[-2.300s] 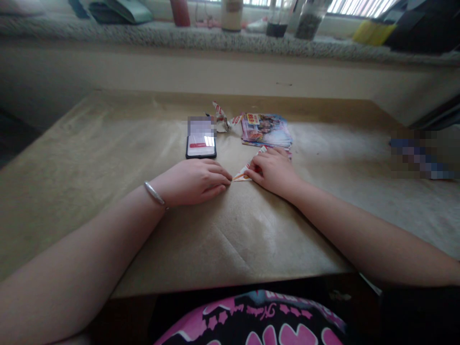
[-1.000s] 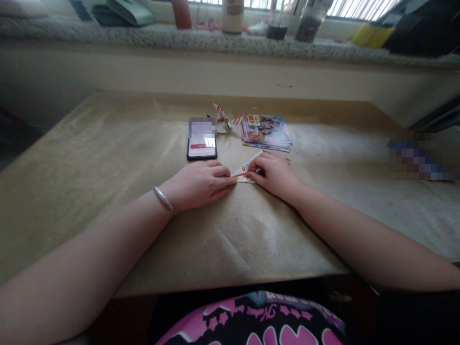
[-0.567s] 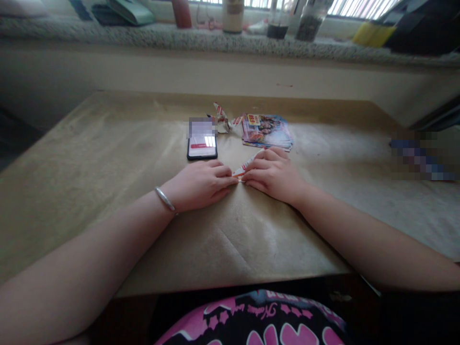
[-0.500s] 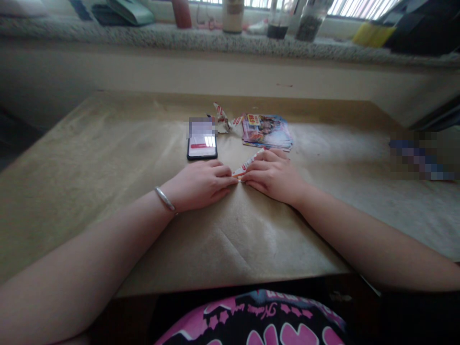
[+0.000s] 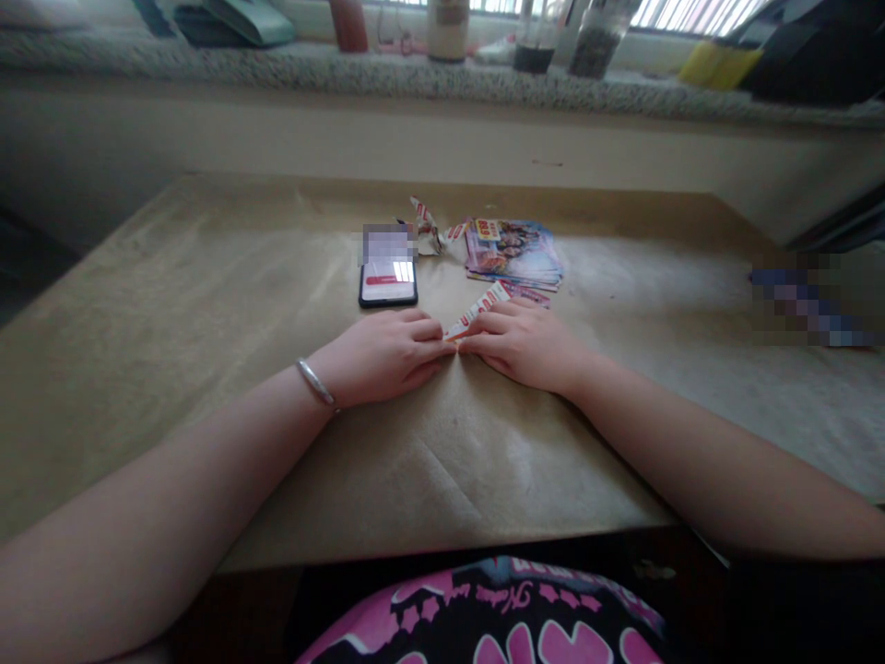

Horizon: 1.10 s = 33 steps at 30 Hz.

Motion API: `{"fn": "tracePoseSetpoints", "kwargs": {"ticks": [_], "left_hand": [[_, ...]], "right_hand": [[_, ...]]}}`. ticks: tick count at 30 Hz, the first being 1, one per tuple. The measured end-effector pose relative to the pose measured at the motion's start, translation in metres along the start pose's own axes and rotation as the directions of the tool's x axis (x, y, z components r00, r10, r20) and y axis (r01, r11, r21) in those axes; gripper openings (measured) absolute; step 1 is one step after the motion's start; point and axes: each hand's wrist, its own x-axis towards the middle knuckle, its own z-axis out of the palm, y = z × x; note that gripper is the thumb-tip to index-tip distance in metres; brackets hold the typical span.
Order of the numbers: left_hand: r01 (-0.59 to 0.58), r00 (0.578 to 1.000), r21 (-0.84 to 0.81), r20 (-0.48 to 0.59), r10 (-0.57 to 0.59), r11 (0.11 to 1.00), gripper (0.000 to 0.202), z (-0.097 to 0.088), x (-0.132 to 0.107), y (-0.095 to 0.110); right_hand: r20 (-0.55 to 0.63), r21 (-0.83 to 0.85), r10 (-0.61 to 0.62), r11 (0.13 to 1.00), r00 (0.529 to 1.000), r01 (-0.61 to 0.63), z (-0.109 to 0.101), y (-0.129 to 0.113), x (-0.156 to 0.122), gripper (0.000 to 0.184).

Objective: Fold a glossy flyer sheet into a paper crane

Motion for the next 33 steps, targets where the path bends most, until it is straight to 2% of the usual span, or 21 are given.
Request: {"fn": "tracePoseSetpoints", "kwargs": {"ticks": [11,18,24,33], "left_hand": [[0.014,0.999,-0.015,0.040,-0.014,1.000,0.031,0.000,0.000,0.000],[0.011,1.000,-0.015,0.027,-0.010,1.000,0.030,0.000,0.000,0.001],[0.007,0.999,-0.012,0.033,-0.006,1.000,0.031,0.001,0.000,0.001],[-0.013,0.997,0.047,0.080,0.009,0.999,0.032,-0.003,0.000,0.002]], "right_hand": [[0.033,0.029,-0.015,0.999,0.999,0.014,-0.010,0.008,-0.008,0.027],[0.060,0.007,-0.001,1.000,0.998,0.001,-0.014,0.006,-0.010,0.026],[0.083,0.003,0.037,0.999,0.996,-0.038,-0.013,0.008,-0.017,0.025],[0.079,0.046,0.013,0.999,0.997,-0.017,-0.014,0.015,-0.024,0.025]]}}
